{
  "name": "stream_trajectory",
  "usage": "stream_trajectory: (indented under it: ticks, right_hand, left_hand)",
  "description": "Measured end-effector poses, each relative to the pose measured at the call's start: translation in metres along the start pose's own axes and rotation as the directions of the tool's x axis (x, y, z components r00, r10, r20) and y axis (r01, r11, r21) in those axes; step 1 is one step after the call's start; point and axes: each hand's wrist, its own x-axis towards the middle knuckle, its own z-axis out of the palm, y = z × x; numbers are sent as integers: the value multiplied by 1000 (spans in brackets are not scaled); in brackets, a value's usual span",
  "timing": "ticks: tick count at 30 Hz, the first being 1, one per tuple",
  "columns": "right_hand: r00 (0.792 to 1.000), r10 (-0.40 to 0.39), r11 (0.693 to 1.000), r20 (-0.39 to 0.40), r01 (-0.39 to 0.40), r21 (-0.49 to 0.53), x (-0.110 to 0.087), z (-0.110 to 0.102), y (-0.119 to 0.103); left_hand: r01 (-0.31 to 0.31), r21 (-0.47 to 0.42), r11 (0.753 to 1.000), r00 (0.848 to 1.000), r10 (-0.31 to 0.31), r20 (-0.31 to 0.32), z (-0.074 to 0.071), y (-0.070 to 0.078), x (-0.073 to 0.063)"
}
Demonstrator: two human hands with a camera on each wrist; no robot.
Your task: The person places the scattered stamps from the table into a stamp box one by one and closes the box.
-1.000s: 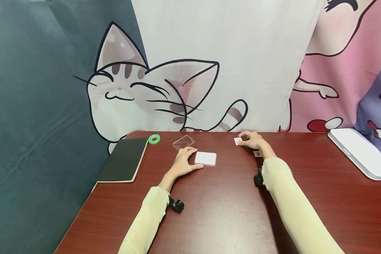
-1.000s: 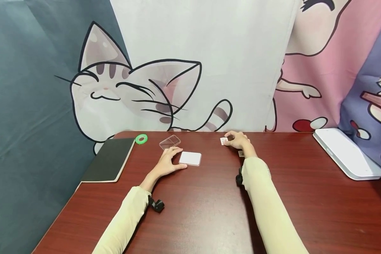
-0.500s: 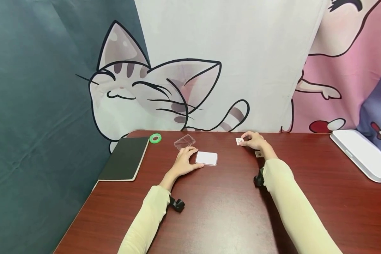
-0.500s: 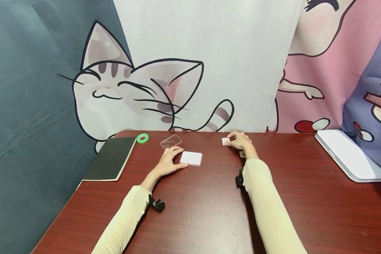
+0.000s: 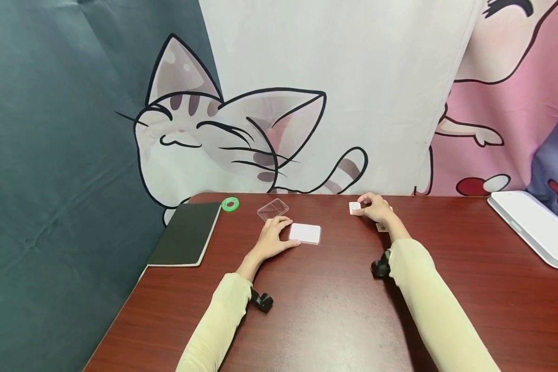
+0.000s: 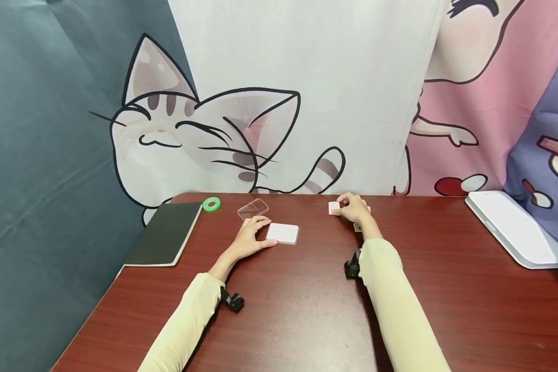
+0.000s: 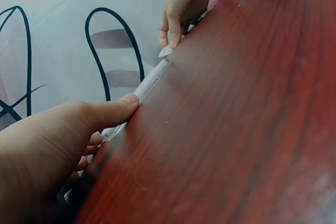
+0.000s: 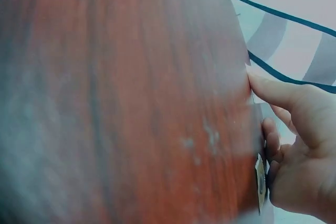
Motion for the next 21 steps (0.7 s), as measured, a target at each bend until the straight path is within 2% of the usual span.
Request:
stream_trajectory:
  ticks: [5,12,21]
  right_hand:
    - [999,-3,996,-36,6,90,-1,3,0]
    - [997,18,987,-77,-6,158,3,4,2]
    - [988,-42,975,-149,73,209,-6,0,-15]
  left_hand:
    - [3,-11,1000,1000,-3,4,-2,2,0]
    - [1,-15,1000,1000,-1,-1,-2,1,-1]
    - [-7,-12,1000,1000,7,1,-2,1,-1]
